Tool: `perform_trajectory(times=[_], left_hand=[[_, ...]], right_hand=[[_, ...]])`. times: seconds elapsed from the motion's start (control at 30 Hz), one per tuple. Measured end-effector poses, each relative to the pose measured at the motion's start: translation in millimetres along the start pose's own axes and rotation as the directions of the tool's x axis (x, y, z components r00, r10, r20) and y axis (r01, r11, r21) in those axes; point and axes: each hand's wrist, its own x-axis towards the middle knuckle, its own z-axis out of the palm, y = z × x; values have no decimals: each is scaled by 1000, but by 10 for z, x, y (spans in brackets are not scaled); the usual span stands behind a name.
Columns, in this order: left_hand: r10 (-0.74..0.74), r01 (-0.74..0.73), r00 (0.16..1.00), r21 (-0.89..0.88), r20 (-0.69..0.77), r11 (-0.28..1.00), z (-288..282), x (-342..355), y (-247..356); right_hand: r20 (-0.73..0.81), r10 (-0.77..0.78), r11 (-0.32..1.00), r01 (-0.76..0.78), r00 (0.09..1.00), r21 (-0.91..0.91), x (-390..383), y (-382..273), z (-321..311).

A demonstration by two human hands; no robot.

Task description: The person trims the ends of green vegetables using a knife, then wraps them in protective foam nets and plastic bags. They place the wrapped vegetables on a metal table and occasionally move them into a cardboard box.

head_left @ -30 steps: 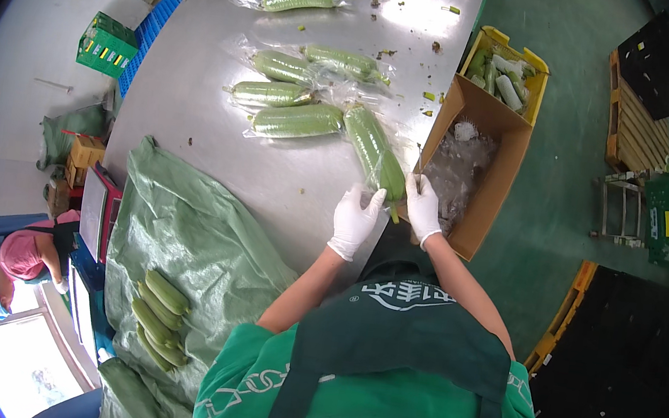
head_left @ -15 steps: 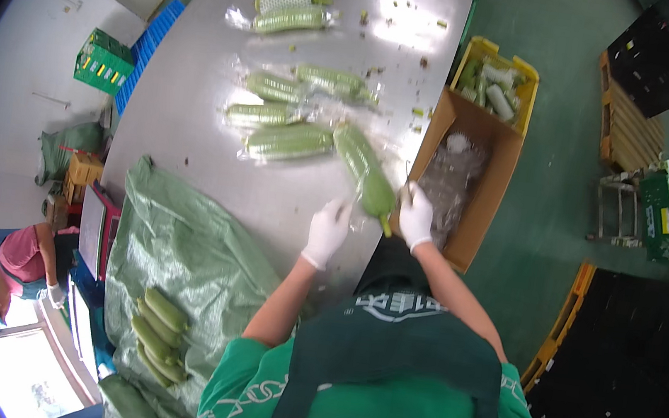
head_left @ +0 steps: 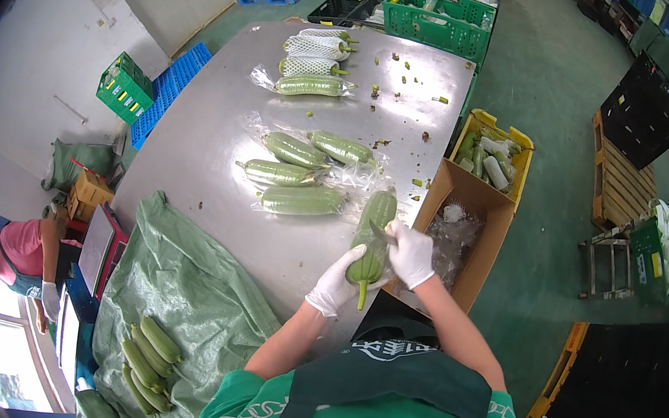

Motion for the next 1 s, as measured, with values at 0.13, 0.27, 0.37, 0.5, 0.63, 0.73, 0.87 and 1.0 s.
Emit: perform_trajectory(times=[0.13, 0.27, 0.37, 0.5, 0.63, 0.73, 0.87, 1.0], left_hand=[[-60, 75, 991, -131, 117, 989, 175, -78, 25], [-134, 156, 964, -84, 229, 984, 308, -207, 84], [-267, 251, 926, 92, 267, 964, 208, -199, 134], [-311, 241, 918, 276, 247, 931, 139, -359, 286], [-355, 257, 921, 435, 160, 863, 78, -676, 352], [-348, 209, 922, 537, 171, 817, 98, -928, 544], [-184, 93, 972, 474, 149, 876, 90, -942, 547], [-36, -58, 979, 445, 200, 894, 128, -914, 485]], right_hand=[[-10, -234, 965, 231, 972, -127, 215, 87, -252], [20, -379, 875, 366, 925, -316, 367, 173, -437], [68, -446, 810, 434, 893, -395, 437, 340, -607], [7, -87, 857, 78, 996, -510, 393, 1036, -908], [38, 0, 690, 28, 999, -723, 243, 1498, -861], [-139, 494, 644, -469, 858, -604, 29, 1896, -1241], [-80, 565, 633, -494, 821, -596, -139, 1864, -1054], [50, 523, 852, -522, 851, -22, 56, 1125, -657]])
